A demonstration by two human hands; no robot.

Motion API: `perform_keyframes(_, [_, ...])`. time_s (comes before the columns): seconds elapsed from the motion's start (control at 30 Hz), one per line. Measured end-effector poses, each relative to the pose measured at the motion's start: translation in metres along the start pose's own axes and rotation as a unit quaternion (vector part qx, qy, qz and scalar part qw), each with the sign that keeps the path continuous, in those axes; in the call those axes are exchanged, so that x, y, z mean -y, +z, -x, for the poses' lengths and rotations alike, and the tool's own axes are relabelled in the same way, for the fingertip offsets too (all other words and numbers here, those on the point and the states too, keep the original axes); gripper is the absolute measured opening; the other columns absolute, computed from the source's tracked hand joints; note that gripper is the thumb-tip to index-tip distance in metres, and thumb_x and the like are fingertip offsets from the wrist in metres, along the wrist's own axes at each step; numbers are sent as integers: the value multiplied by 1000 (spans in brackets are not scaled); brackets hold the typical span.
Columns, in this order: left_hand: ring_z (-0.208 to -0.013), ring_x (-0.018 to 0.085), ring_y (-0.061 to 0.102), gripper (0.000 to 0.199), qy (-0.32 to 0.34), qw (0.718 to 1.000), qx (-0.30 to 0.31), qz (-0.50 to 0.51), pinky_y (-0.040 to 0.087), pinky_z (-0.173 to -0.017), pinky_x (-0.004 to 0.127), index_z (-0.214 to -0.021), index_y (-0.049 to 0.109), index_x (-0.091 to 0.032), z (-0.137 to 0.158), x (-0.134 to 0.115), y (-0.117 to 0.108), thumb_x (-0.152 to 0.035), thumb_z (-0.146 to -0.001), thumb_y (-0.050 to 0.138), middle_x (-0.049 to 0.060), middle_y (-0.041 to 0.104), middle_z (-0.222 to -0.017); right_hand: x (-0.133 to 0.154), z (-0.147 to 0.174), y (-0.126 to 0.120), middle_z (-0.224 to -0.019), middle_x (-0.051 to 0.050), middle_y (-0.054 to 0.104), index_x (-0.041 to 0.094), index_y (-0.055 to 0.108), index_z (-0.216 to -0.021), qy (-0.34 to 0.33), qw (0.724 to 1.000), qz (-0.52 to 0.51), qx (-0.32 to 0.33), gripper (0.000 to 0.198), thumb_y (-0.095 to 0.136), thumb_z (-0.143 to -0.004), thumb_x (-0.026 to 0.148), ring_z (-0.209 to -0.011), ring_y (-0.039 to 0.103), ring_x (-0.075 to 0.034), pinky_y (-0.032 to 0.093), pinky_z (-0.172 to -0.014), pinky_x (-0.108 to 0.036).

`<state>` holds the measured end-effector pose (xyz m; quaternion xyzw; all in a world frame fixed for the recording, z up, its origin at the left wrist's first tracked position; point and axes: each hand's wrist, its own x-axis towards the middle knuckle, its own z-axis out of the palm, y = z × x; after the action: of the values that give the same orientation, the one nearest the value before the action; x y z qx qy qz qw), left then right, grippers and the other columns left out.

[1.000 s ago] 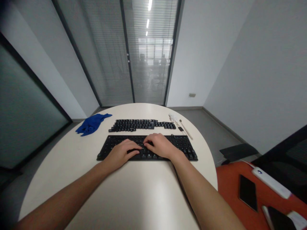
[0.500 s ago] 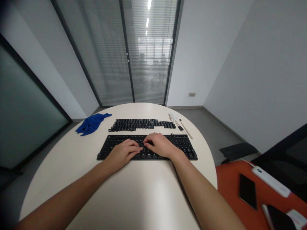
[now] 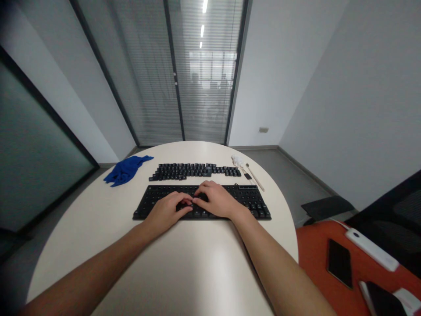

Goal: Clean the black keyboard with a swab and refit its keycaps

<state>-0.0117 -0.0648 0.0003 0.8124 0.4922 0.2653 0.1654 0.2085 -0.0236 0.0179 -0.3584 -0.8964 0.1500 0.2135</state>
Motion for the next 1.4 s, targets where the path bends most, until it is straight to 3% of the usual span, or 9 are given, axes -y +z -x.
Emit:
perform_keyframes(0.17, [-96, 21, 67, 9, -9, 1000, -5, 9, 52, -87, 34, -99, 73, -26, 0, 2, 0, -28, -91, 71, 1, 73, -98, -2, 2, 7, -135, -13, 61, 24, 67, -119, 44, 998, 36, -5, 33, 65, -93, 44, -129, 52, -32, 35, -109, -56])
perform_keyframes(0.27, [-97, 22, 66, 5, -27, 999, -33, 32, 52, -90, 35, -95, 73, -24, -1, 3, 2, -28, -92, 69, 1, 73, -94, -5, 4, 10, -144, -15, 56, 22, 59, -131, 63, 997, 34, -3, 47, 63, -93, 49, -136, 48, -33, 30, -112, -58])
perform_keyframes(0.43, [-114, 26, 59, 17, -1, 997, -83, 0, 47, -103, 45, -103, 69, -21, -2, 7, 9, -31, -90, 72, 6, 72, -111, -6, 5, 11, -144, -15, 57, 23, 54, -135, 85, 996, 14, 21, 50, 59, -95, 52, -136, 49, -32, 22, -117, -63])
perform_keyframes(0.57, [-126, 29, 55, 28, 0, 997, -75, -27, 42, -111, 50, -113, 65, -20, 0, 11, 15, -35, -90, 71, 9, 67, -128, -4, 5, 10, -145, -15, 57, 24, 55, -136, 87, 996, 12, 23, 51, 59, -95, 53, -137, 49, -33, 21, -117, -65])
perform_keyframes(0.83, [-129, 30, 53, 27, 4, 998, -55, -42, 39, -114, 51, -116, 63, -18, 0, 12, 15, -31, -92, 67, 10, 65, -131, -4, 5, 9, -146, -16, 56, 23, 54, -137, 90, 995, 13, 32, 54, 59, -94, 54, -138, 48, -34, 18, -117, -67])
perform_keyframes(1.0, [-141, 33, 41, 38, -16, 997, -50, -52, 34, -118, 54, -127, 58, -18, 1, 11, 16, -32, -92, 65, 10, 63, -135, -4, 4, 9, -147, -14, 56, 23, 54, -138, 95, 995, 14, 28, 56, 61, -92, 52, -138, 47, -33, 20, -118, -65])
perform_keyframes(1.2, [-128, 30, 54, 34, -25, 997, -45, -64, 32, -118, 55, -123, 57, -20, 1, 6, 16, -32, -92, 64, 11, 59, -134, -2, 2, 9, -151, -14, 52, 23, 51, -145, 118, 992, 2, 41, 64, 63, -89, 53, -142, 43, -33, 20, -120, -62])
perform_keyframes(1.4, [-125, 30, 53, 31, -23, 996, -45, -75, 34, -116, 54, -119, 56, -20, 1, 5, 16, -33, -93, 64, 11, 59, -131, -5, 0, 13, -153, -17, 49, 18, 50, -148, 138, 989, 3, 45, 74, 65, -86, 55, -144, 40, -34, 17, -122, -61])
